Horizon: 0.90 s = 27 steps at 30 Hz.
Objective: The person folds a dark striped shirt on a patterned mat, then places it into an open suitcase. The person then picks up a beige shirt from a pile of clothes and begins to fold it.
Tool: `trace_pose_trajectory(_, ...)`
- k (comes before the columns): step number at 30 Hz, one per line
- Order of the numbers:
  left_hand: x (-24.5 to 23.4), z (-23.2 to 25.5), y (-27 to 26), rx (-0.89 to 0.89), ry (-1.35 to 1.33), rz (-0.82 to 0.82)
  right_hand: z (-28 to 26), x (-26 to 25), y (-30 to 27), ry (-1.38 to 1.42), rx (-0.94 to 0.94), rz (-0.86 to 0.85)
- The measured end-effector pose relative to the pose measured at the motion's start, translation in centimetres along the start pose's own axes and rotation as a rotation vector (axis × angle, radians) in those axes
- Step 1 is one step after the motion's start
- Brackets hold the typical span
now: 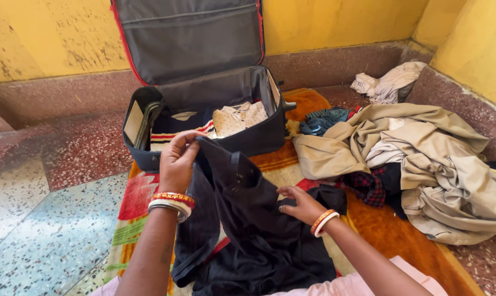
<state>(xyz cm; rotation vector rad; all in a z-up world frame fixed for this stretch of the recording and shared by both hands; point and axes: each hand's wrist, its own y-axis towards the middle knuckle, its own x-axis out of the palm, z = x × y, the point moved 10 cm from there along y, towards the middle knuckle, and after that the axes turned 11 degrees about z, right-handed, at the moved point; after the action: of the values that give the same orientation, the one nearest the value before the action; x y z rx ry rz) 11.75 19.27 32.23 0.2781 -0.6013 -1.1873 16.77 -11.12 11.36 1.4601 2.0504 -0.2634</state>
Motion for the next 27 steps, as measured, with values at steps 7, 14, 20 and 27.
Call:
trace_pose_trajectory(7, 1.2, 3.1, -0.9, -0.105, -0.025, -0.034, 3.7, -0.6, 4.9, 0.106, -0.027, 0.251)
trace_pose_trajectory(14, 0.6, 5.0, -2.7, -0.085, 0.07, -0.072, 2.2, 5.5, 9.0, 0.083, -0.136, -0.058)
trace_pose_trajectory(20, -4.4, 4.3, -2.4, -0.135, 0.13, 0.023, 2.3, 3.4, 9.4, -0.076, -0.12, 0.062)
trace_pose_trajectory(27, -13.1, -0.4, -3.3, -0.273, 0.576, 0.254, -5.9, -11.2, 8.1, -0.061, -0.375, 0.305)
